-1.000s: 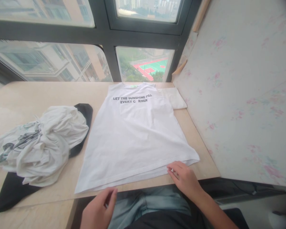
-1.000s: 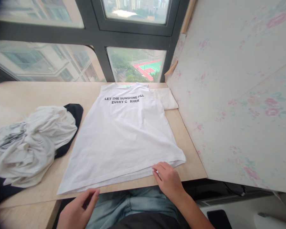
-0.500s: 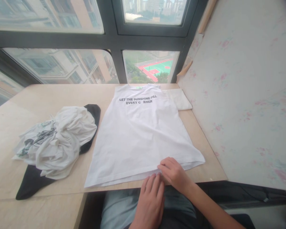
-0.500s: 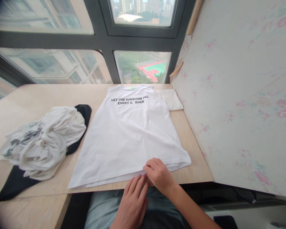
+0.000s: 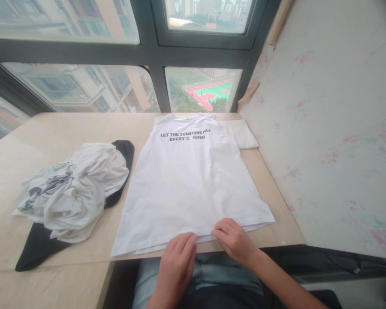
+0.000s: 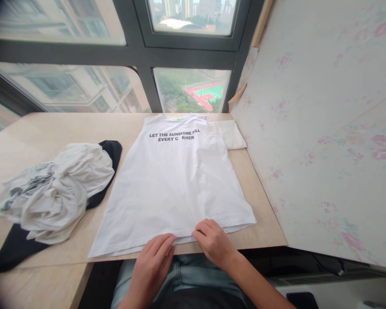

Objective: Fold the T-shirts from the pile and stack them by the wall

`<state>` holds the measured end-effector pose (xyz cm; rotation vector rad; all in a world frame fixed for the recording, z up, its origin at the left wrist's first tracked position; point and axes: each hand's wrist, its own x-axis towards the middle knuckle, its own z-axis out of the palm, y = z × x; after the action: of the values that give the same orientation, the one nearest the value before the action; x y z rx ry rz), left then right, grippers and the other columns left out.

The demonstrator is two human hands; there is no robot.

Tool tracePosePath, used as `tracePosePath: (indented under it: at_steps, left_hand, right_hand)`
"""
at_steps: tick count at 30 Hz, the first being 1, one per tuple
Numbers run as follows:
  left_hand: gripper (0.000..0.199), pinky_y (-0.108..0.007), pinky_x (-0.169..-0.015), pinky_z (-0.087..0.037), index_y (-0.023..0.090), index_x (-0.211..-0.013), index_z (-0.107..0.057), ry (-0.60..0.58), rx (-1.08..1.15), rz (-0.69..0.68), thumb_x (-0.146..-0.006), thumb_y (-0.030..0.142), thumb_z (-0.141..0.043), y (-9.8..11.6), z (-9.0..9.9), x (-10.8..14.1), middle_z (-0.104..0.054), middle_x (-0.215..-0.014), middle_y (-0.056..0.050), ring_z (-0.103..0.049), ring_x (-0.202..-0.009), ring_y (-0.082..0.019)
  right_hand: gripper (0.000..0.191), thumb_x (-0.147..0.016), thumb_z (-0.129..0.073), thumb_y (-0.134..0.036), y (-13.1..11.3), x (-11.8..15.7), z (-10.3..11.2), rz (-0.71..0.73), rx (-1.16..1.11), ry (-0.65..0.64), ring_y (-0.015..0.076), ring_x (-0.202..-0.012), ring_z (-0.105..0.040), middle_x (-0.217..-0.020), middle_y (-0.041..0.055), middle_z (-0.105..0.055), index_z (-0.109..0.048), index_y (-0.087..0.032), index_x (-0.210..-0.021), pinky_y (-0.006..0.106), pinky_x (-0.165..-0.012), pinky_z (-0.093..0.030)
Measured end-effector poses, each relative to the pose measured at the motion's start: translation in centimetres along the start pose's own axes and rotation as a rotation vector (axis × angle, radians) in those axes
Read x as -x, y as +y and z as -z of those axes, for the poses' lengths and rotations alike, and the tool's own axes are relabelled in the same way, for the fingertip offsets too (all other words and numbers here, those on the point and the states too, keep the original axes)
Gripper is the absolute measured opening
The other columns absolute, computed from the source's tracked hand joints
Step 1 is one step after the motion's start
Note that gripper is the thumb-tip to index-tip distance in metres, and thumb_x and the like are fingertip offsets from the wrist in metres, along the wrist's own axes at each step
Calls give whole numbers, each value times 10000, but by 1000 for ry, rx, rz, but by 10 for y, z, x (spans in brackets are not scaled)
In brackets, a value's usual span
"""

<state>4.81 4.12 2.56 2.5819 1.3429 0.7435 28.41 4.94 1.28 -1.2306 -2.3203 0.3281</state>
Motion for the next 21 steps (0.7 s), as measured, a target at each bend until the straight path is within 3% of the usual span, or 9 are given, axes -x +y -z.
tracePosePath:
  at_steps: [4, 8, 11, 14, 21]
  left_hand:
    - [254, -373, -852, -548, 170, -1142, -641, -96, -196, -92, -922, 139, -517, -39, 9, -1, -681, -1158, -105, -639, -1016, -248]
    - [408, -346, -882, -531, 171, -1204, -623, -127, -244, -196, -882, 16, -426, -52, 17, 0, -680, -1159, -94, -634, -1032, -226]
    - [353, -336, -837, -531, 174, -1163, -637, -98, -226, -191, -906, 61, -424, -59, 24, 2, -685, -1101, -95, -640, -976, -218]
    - [224, -329, -840, -521, 196, -1100, -657, -86, -224, -139, -941, 168, -503, -71, 29, 11, -680, -1080, -88, -639, -954, -211]
    - [316, -310, -911, -484, 202, -1121, -676, -53, -326, -155, -916, 60, -482, -104, 41, 37, -689, -1104, -75, -644, -997, -194]
  right_hand:
    - [167, -929, -502, -85, 2, 0, 5, -20, -15, 11, 194, -885, -541, -937, 69, -627, -634, -181, -963, 340, -810, -472]
    - [273, -915, -473, -45, 15, 9, 13, -24, 28, 84, 215, -985, -570, -1054, 88, -647, -634, -176, -1093, 383, -883, -489]
    - [385, -894, -414, 8, 33, 26, 23, -50, 101, 85, 219, -1041, -580, -1110, 96, -651, -632, -178, -1151, 382, -901, -504]
    - [374, -900, -432, -6, 50, 45, 35, -126, 195, 95, 216, -1039, -595, -1116, 93, -657, -639, -180, -1158, 392, -917, -509]
    - [316, -913, -454, -38, 83, 78, 58, -177, 366, 130, 213, -1022, -634, -1071, 71, -692, -693, -201, -1041, 395, -949, -500]
